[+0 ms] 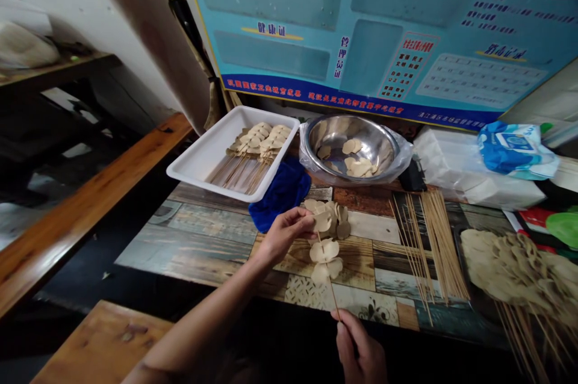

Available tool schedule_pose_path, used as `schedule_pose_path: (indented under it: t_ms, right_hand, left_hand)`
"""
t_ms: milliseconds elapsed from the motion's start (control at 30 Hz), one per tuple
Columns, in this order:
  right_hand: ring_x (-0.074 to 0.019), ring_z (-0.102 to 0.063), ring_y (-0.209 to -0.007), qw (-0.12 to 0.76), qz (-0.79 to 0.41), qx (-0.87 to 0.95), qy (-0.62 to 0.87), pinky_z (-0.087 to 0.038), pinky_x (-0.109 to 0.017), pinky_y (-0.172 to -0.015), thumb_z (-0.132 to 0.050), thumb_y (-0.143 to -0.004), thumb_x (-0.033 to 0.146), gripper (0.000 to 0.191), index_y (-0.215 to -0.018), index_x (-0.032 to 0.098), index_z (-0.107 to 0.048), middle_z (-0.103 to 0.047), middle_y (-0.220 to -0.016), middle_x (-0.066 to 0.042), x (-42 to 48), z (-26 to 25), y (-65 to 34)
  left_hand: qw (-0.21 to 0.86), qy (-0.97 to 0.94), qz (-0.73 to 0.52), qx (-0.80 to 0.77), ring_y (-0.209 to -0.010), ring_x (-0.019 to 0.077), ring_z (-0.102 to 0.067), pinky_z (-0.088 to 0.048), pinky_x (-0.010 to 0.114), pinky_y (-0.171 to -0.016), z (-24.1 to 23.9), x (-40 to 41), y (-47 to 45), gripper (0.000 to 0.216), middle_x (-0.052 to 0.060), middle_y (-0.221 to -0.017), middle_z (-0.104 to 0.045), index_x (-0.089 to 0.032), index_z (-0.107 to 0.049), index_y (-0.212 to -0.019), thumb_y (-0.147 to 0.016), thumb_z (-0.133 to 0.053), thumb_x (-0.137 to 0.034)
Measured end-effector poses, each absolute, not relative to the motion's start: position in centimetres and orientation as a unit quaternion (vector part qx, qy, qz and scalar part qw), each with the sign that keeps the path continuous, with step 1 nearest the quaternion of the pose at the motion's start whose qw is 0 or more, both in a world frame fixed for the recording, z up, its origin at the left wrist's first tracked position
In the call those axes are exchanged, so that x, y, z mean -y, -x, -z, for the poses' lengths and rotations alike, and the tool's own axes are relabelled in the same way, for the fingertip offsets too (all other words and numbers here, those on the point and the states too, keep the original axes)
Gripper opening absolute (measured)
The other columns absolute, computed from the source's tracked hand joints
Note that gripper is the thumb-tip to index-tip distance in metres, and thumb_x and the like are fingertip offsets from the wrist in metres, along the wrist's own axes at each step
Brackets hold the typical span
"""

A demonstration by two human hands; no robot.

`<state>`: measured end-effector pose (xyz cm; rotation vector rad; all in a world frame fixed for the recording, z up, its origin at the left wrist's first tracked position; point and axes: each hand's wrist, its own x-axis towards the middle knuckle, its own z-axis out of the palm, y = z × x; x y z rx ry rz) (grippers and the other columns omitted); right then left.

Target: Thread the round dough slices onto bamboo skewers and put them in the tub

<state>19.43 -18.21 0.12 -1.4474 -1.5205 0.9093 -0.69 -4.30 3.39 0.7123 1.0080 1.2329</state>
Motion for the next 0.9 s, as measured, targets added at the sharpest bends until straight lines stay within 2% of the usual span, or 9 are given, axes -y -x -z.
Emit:
schedule_pose_path:
  t_ms: [133,333,400,500,667,767,900]
  right_hand:
    - [-0.0176,-0.072,-0.079,0.406,-0.365,0.606,0.579,-0.056,-0.02,-0.074,-0.047,-0.089,0.045,0.034,-0.094,0.021,-0.071,-0.076,-0.086,-0.006,18.2,-0.1,-19.6]
    - [-0.018,-0.072,-0.078,0.395,-0.371,0.61,0.579,-0.056,-0.021,-0.073,-0.045,-0.09,0.046,0.037,-0.094,0.02,-0.071,-0.076,-0.084,-0.006,18.1,-0.3,-19.6]
    - [-0.0174,-0.072,-0.079,0.4,-0.367,0.617,0.569,-0.056,-0.02,-0.074,-0.046,-0.09,0.045,0.036,-0.094,0.02,-0.071,-0.076,-0.086,-0.006,18.0,-0.3,-19.8]
    - [-0.0162,-0.072,-0.077,0.409,-0.364,0.628,0.552,-0.055,-0.02,-0.076,-0.047,-0.09,0.044,0.034,-0.096,0.021,-0.071,-0.076,-0.089,-0.005,17.9,-0.2,-20.4]
    - [-0.0164,-0.072,-0.076,0.409,-0.358,0.637,0.546,-0.056,-0.021,-0.076,-0.048,-0.089,0.048,0.035,-0.094,0.023,-0.073,-0.077,-0.086,-0.004,17.6,-0.1,-20.9]
    - [-0.0183,-0.073,-0.077,0.406,-0.356,0.626,0.562,-0.057,-0.023,-0.074,-0.049,-0.088,0.048,0.036,-0.092,0.022,-0.073,-0.077,-0.086,-0.005,17.5,-0.2,-20.7]
    - [-0.0193,-0.072,-0.074,0.4,-0.353,0.605,0.591,-0.059,-0.023,-0.066,-0.048,-0.087,0.05,0.039,-0.091,0.02,-0.074,-0.077,-0.084,-0.006,17.5,-0.3,-20.1]
  left_hand:
    - [0.61,-0.345,-0.55,-0.454,-0.066,0.0111,-0.057,-0.051,0.028,-0.069,-4.2,4.6,0.7,0.03,-0.001,-0.073,-0.058,-0.013,-0.061,-0.079,-0.068,-0.072,-0.039]
    - [0.476,-0.506,-0.505,-0.512,-0.074,0.0125,-0.057,-0.044,0.022,-0.069,-5.0,5.7,0.5,0.021,0.003,-0.077,-0.064,-0.014,-0.067,-0.082,-0.076,-0.066,-0.033]
    - [0.506,-0.474,-0.52,-0.498,-0.072,0.012,-0.058,-0.045,0.022,-0.068,-4.9,5.6,0.4,0.021,0.002,-0.076,-0.064,-0.014,-0.066,-0.083,-0.074,-0.068,-0.033]
    - [0.614,-0.357,-0.543,-0.448,-0.064,0.0109,-0.059,-0.048,0.023,-0.065,-4.7,5.2,0.5,0.028,0.0,-0.072,-0.063,-0.014,-0.062,-0.083,-0.066,-0.075,-0.033]
    - [0.733,-0.236,-0.496,-0.401,-0.057,0.0097,-0.061,-0.05,0.021,-0.06,-4.9,4.7,1.1,0.035,0.001,-0.07,-0.065,-0.013,-0.059,-0.079,-0.057,-0.082,-0.027]
    - [0.748,-0.21,-0.493,-0.392,-0.057,0.0088,-0.061,-0.049,0.02,-0.059,-4.9,4.9,1.0,0.036,0.001,-0.071,-0.066,-0.012,-0.06,-0.079,-0.055,-0.083,-0.025]
    - [0.713,-0.241,-0.525,-0.398,-0.058,0.0077,-0.059,-0.045,0.019,-0.06,-4.6,5.2,0.5,0.033,-0.001,-0.068,-0.064,-0.013,-0.061,-0.079,-0.056,-0.082,-0.025]
